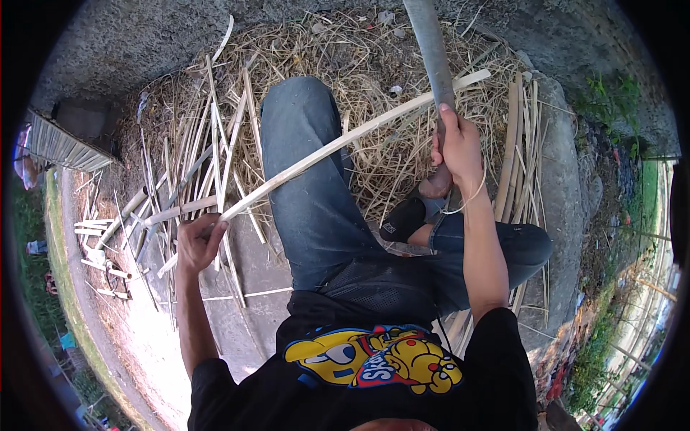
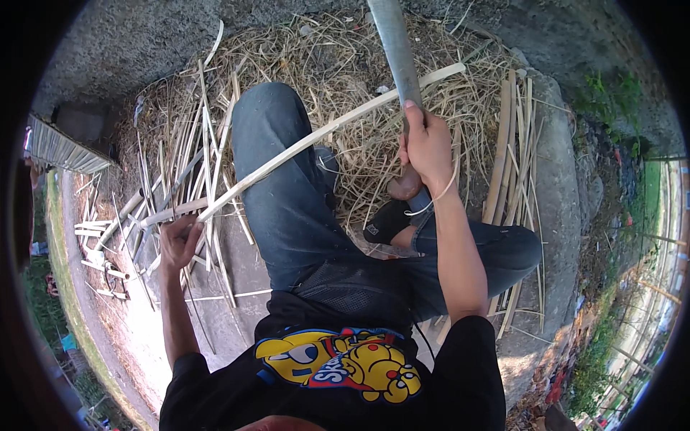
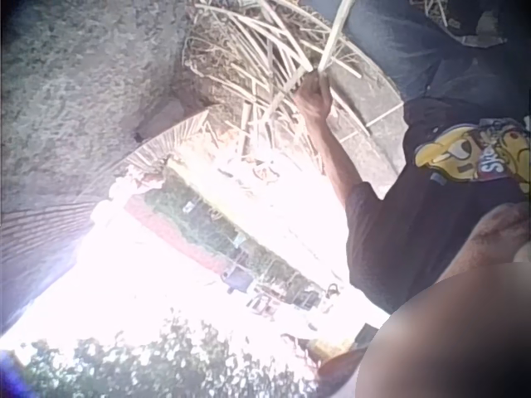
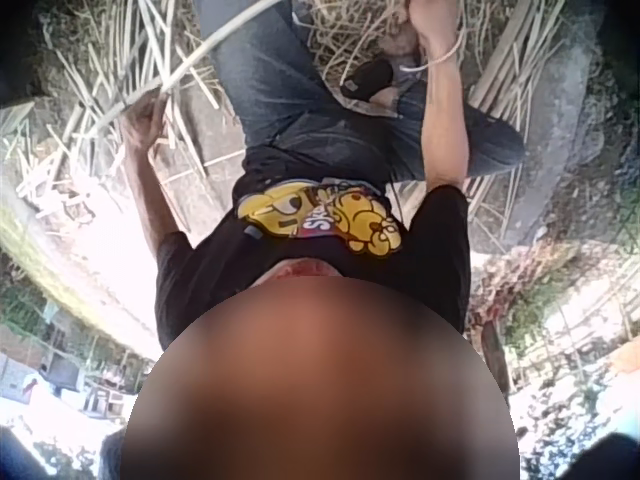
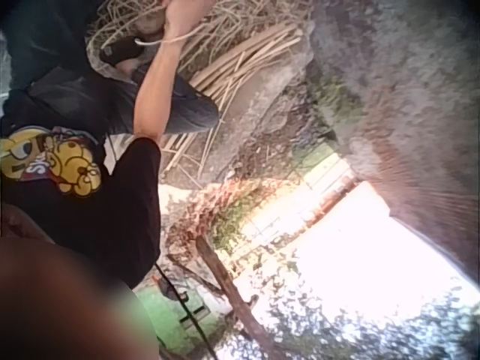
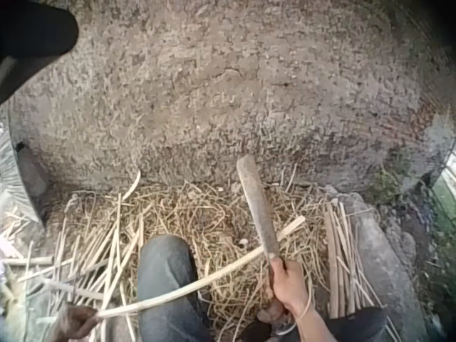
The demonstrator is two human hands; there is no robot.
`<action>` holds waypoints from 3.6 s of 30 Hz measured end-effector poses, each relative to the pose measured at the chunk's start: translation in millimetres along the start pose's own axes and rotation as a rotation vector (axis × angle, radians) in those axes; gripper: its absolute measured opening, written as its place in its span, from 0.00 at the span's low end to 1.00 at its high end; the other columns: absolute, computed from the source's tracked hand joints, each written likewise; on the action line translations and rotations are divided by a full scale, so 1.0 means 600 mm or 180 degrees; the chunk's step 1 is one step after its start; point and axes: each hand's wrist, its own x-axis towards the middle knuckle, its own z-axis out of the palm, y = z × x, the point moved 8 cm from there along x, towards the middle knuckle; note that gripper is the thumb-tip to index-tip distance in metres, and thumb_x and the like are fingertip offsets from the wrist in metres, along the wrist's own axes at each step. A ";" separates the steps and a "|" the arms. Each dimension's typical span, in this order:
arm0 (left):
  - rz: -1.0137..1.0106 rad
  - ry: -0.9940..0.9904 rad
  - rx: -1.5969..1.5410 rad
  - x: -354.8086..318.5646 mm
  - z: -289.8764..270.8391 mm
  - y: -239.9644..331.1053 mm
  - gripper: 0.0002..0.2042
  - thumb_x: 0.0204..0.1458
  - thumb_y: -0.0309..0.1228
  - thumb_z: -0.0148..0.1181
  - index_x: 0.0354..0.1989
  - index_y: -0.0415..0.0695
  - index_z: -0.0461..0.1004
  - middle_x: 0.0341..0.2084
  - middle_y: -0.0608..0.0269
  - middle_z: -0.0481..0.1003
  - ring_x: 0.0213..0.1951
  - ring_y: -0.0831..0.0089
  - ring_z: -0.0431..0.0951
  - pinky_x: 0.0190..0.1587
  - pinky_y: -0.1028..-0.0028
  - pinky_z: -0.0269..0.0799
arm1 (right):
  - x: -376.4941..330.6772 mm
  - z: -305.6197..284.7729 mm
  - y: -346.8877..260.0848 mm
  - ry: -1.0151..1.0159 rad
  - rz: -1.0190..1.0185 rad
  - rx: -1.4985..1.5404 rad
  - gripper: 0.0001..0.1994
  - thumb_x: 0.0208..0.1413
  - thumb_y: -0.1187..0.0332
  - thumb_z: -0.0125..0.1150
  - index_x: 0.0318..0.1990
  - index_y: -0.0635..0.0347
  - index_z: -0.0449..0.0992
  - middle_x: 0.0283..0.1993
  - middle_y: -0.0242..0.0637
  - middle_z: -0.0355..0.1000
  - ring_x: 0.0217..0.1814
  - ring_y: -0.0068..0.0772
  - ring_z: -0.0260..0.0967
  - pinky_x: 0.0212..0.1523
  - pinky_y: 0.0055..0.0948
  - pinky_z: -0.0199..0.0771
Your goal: The person uses a large knife to shave and smooth long strips of bamboo while sitting in an outdoor area.
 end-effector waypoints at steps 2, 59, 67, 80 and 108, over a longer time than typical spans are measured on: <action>-0.0056 -0.0104 0.0066 0.008 0.014 0.005 0.12 0.59 0.33 0.65 0.36 0.33 0.80 0.08 0.64 0.67 0.12 0.83 0.61 0.16 0.73 0.52 | -0.005 0.001 0.009 -0.0042 0.0036 0.0034 0.24 0.68 0.51 0.52 0.30 0.66 0.71 0.16 0.33 0.65 0.11 0.23 0.62 0.13 0.25 0.61; -0.0003 0.0051 0.0228 0.102 0.099 0.170 0.16 0.58 0.43 0.66 0.37 0.41 0.82 0.14 0.51 0.75 0.18 0.57 0.79 0.24 0.64 0.70 | -0.152 0.177 0.042 -0.0983 -0.0735 -0.1041 0.22 0.65 0.54 0.58 0.29 0.68 0.78 0.18 0.45 0.72 0.19 0.42 0.72 0.27 0.40 0.71; -0.0238 0.0019 0.0219 0.095 0.090 0.182 0.14 0.58 0.41 0.65 0.36 0.40 0.81 0.15 0.49 0.76 0.19 0.54 0.79 0.25 0.64 0.71 | -0.088 0.114 0.055 -0.0456 0.0375 -0.0099 0.23 0.68 0.52 0.53 0.32 0.67 0.73 0.16 0.32 0.67 0.13 0.23 0.64 0.16 0.26 0.63; 0.0152 0.0443 0.0309 0.102 0.103 0.216 0.13 0.58 0.39 0.66 0.35 0.39 0.81 0.13 0.52 0.73 0.15 0.60 0.76 0.23 0.65 0.67 | -0.153 0.194 0.048 -0.1349 -0.0146 -0.0536 0.23 0.70 0.54 0.51 0.29 0.65 0.70 0.16 0.30 0.64 0.12 0.20 0.61 0.14 0.24 0.60; -0.0828 0.0285 0.1195 -0.123 -0.114 0.089 0.11 0.56 0.34 0.66 0.28 0.39 0.76 0.14 0.53 0.71 0.16 0.61 0.72 0.22 0.65 0.64 | -0.076 0.130 0.088 -0.0513 0.0393 0.0081 0.22 0.69 0.53 0.53 0.31 0.65 0.72 0.17 0.31 0.65 0.13 0.22 0.63 0.14 0.26 0.61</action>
